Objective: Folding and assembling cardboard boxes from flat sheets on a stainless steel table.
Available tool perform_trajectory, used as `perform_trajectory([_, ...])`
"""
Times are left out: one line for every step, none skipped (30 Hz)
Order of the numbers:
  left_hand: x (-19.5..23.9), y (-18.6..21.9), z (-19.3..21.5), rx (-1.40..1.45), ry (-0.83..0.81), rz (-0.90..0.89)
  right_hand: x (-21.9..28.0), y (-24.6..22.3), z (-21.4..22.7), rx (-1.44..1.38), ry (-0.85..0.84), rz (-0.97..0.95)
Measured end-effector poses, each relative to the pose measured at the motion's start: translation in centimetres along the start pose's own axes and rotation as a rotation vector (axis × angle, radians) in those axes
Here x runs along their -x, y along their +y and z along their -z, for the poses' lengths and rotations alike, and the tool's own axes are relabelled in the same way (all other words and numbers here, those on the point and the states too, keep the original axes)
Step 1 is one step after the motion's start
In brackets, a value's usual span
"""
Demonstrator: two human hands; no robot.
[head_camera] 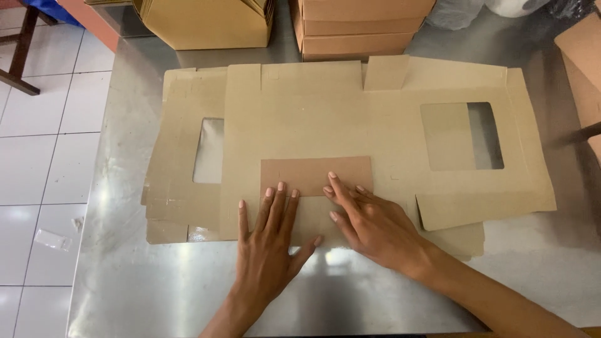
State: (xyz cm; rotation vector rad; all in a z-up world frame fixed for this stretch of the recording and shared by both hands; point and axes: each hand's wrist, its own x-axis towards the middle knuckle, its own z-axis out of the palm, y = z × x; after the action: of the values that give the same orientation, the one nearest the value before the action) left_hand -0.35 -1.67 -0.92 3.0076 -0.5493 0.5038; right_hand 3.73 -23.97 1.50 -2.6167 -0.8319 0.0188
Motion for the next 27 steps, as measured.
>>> perform_trajectory([-0.1,-0.1,0.0,-0.006,0.0,0.002,0.2,0.2,0.4,-0.013,0.007,-0.021])
perform_trajectory([-0.1,0.0,0.1,-0.009,-0.002,0.006,0.4,0.4,0.9,-0.025,0.01,-0.041])
perform_trajectory([0.2,0.2,0.1,-0.007,-0.007,0.007,1.1,0.6,1.0,-0.028,0.006,-0.042])
perform_trajectory([0.1,0.1,0.0,-0.014,0.006,0.001,1.2,0.9,1.2,-0.002,-0.028,-0.112])
perform_trajectory([-0.1,0.0,-0.1,-0.021,0.018,-0.006,1.5,1.2,1.4,0.024,-0.062,-0.182])
perform_trajectory([-0.5,0.0,0.2,-0.021,0.017,-0.007,1.8,1.7,1.3,0.023,-0.062,-0.184])
perform_trajectory([-0.9,0.0,0.5,-0.004,0.011,-0.01,2.2,2.2,1.1,0.038,-0.013,-0.146])
perform_trajectory([-1.2,-0.1,0.7,0.012,0.005,-0.01,2.6,2.6,1.0,0.052,0.033,-0.107])
perform_trajectory([-1.3,0.3,0.9,0.013,0.002,-0.01,2.8,2.4,0.8,0.05,0.031,-0.108])
perform_trajectory([-1.7,0.5,1.0,-0.006,0.001,-0.005,2.7,2.3,0.7,0.07,0.116,-0.038])
perform_trajectory([-2.0,0.7,1.1,-0.026,0.0,0.001,2.6,2.3,0.6,0.09,0.201,0.032])
perform_trajectory([-1.9,1.5,1.0,-0.032,0.0,-0.001,2.8,2.2,0.4,0.086,0.206,0.033])
perform_trajectory([-1.8,2.3,0.9,-0.022,-0.005,-0.002,3.0,2.2,0.2,0.104,0.25,0.047])
perform_trajectory([-2.0,3.1,0.7,-0.014,-0.001,-0.004,2.9,2.4,0.0,0.128,0.298,0.063])
perform_trajectory([-2.2,4.0,1.1,-0.021,0.007,-0.005,3.1,2.4,-0.4,0.129,0.308,0.068])
perform_trajectory([-2.6,4.9,1.3,0.058,-0.012,-0.063,3.2,2.5,-0.7,0.1,0.275,0.051])
perform_trajectory([-3.0,5.8,1.5,0.136,-0.031,-0.121,3.3,2.6,-1.0,0.071,0.243,0.034])
perform_trajectory([-3.0,6.2,1.1,0.133,-0.027,-0.125,3.4,2.8,-1.0,0.074,0.249,0.034])
perform_trajectory([-3.0,6.6,0.7,0.143,-0.035,-0.149,3.4,3.0,-1.2,0.091,0.263,0.051])
perform_trajectory([-2.6,7.2,0.4,0.157,-0.055,-0.166,3.8,3.0,-1.4,0.101,0.265,0.068])
perform_trajectory([-2.3,7.2,0.2,0.159,-0.062,-0.163,4.1,2.8,-1.4,0.095,0.26,0.067])
perform_trajectory([-2.2,6.9,-0.1,0.105,-0.049,-0.162,3.9,2.9,-1.5,0.106,0.284,0.065])
perform_trajectory([-2.1,6.6,-0.3,0.051,-0.036,-0.16,3.8,2.9,-1.5,0.116,0.308,0.064])
perform_trajectory([-2.1,6.2,-0.3,0.048,-0.037,-0.159,3.7,2.8,-1.3,0.114,0.309,0.065])
perform_trajectory([-2.1,5.8,-0.4,0.088,-0.025,-0.14,3.6,2.7,-1.2,0.107,0.315,0.072])
perform_trajectory([-1.9,5.6,-0.3,0.133,-0.018,-0.119,3.7,2.5,-1.0,0.1,0.315,0.076])
perform_trajectory([-1.6,5.2,-0.1,0.134,-0.023,-0.117,3.9,2.4,-1.0,0.095,0.31,0.075])
